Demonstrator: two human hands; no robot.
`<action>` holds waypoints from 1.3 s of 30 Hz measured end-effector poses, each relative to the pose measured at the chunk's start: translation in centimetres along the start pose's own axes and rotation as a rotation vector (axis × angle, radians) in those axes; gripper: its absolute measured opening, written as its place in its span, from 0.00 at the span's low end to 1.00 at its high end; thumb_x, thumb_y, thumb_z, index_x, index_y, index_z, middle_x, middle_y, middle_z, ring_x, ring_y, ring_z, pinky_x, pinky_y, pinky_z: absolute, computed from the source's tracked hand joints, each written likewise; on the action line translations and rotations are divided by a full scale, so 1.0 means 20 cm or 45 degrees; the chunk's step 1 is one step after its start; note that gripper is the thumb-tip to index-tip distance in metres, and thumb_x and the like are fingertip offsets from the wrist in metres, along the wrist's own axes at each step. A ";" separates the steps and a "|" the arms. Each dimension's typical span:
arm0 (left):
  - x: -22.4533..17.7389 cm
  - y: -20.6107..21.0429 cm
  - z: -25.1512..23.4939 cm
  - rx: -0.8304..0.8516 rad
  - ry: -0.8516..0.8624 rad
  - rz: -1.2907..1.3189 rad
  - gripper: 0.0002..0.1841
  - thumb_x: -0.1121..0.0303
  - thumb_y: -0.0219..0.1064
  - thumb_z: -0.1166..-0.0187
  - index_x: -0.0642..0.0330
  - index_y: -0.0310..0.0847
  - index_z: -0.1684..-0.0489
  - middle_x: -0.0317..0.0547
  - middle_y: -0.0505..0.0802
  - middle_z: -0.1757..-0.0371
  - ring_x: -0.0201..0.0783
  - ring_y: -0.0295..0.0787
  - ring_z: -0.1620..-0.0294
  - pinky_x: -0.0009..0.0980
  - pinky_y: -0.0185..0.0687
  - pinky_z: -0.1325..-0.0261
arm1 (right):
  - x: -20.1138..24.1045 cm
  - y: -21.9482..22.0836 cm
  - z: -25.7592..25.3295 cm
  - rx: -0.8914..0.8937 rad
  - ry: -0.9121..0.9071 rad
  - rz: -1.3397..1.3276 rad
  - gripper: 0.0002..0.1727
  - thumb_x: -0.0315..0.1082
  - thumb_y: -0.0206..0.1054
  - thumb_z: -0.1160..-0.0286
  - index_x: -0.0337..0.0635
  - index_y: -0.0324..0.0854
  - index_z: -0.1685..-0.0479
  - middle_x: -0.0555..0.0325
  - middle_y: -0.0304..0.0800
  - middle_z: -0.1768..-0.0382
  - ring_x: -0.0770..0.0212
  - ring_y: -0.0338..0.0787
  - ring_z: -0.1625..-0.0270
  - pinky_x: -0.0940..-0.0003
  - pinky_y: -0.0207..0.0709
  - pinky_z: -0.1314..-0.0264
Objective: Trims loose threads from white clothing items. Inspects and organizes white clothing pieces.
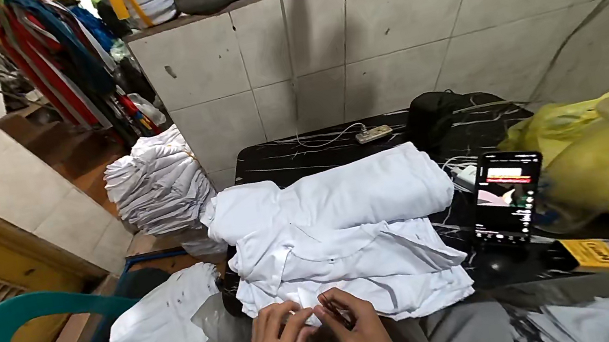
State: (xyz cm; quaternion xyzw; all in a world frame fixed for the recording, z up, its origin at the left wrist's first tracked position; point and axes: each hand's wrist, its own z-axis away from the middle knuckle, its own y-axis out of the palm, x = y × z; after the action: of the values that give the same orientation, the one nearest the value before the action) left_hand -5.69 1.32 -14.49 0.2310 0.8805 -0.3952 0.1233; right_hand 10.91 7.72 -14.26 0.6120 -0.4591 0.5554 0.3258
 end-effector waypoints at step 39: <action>-0.06 0.03 0.16 -0.030 -0.115 0.475 0.08 0.68 0.70 0.20 0.61 0.91 0.66 0.45 0.94 0.62 0.32 0.90 0.54 0.26 0.84 0.42 | 0.11 -0.14 0.19 -0.134 -0.191 0.820 0.18 0.46 0.73 0.24 0.38 0.90 0.50 0.54 0.90 0.76 0.57 0.88 0.78 0.56 0.83 0.74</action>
State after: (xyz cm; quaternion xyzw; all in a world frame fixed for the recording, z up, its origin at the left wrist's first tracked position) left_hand -4.26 -1.11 -16.61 0.3708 0.8205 -0.3652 0.2366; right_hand 14.87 4.86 -12.51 0.4568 -0.6797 0.5590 0.1300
